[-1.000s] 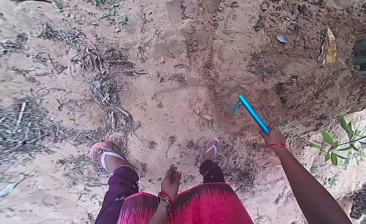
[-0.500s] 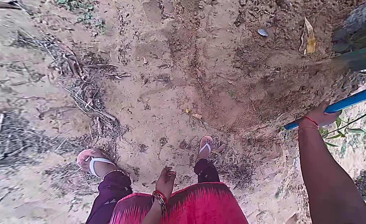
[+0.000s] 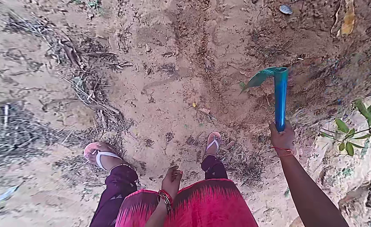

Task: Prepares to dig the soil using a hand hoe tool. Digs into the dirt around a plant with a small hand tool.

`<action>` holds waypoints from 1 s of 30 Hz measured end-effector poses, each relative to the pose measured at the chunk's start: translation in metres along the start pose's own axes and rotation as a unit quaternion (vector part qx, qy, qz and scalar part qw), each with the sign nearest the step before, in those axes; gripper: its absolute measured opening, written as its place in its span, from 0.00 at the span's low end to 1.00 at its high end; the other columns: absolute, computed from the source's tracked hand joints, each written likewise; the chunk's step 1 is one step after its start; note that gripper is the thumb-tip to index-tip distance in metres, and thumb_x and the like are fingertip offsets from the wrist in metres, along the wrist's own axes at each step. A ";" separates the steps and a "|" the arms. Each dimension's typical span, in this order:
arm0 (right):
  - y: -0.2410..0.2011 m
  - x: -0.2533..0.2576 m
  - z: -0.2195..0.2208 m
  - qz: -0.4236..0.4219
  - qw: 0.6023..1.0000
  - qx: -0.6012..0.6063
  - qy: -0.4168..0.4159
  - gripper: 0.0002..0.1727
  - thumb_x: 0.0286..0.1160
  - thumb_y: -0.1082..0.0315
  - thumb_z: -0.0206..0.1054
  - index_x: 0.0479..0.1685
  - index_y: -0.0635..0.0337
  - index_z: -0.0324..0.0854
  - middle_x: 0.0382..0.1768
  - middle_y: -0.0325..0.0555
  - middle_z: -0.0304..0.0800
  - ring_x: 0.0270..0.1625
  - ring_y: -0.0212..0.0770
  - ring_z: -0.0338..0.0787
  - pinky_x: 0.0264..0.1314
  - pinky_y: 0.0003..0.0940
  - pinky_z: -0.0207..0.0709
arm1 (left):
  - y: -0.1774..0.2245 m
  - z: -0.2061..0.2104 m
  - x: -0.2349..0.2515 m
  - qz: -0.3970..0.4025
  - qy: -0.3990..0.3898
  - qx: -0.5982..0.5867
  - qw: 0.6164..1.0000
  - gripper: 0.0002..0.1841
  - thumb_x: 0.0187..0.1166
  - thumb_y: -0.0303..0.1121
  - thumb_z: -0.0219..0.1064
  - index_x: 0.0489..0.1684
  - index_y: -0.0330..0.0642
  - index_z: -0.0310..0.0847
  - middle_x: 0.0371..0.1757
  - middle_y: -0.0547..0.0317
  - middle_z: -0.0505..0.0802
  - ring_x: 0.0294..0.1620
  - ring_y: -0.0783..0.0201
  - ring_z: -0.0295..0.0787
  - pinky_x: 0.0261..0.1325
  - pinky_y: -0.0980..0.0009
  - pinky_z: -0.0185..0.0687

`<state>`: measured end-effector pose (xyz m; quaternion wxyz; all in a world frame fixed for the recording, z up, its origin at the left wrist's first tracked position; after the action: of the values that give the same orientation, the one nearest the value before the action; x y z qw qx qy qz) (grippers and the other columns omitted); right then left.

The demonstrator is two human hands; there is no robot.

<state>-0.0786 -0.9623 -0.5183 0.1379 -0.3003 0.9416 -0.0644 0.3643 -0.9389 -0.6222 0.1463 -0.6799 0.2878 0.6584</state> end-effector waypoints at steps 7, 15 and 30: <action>0.130 0.002 0.163 0.230 0.905 -0.176 -0.312 0.24 0.90 0.57 0.59 0.75 0.64 0.77 0.67 0.67 0.86 0.73 0.63 0.85 0.75 0.61 0.73 | -0.016 0.004 -0.006 0.001 0.011 0.030 0.999 0.22 0.85 0.24 0.59 0.74 0.21 0.68 0.58 0.32 0.88 0.52 0.52 0.88 0.61 0.56 0.81; 0.120 -0.004 0.151 0.254 0.870 -0.216 -0.363 0.23 0.85 0.63 0.62 0.75 0.61 0.77 0.70 0.63 0.85 0.75 0.59 0.85 0.74 0.60 0.75 | -0.020 0.008 0.001 0.009 0.015 0.057 0.998 0.22 0.84 0.23 0.60 0.75 0.22 0.68 0.60 0.31 0.88 0.56 0.49 0.88 0.65 0.54 0.79; 0.036 0.017 0.108 0.100 0.805 -0.413 -0.414 0.20 0.83 0.67 0.61 0.69 0.66 0.80 0.69 0.66 0.85 0.73 0.66 0.85 0.66 0.66 0.78 | 0.008 -0.011 -0.009 0.016 -0.018 0.031 0.999 0.22 0.86 0.23 0.60 0.77 0.24 0.67 0.62 0.33 0.87 0.57 0.49 0.89 0.65 0.55 0.80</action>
<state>-0.0793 -0.9467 -0.6322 0.3831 -0.2310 0.7580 0.4747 0.3690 -0.9505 -0.6112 0.1618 -0.6584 0.3162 0.6637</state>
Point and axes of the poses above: each hand's wrist, its own x-axis towards the middle knuckle, its own z-axis out of the palm, y = z × x, the point moved 6 cm from there along x, towards the middle knuckle
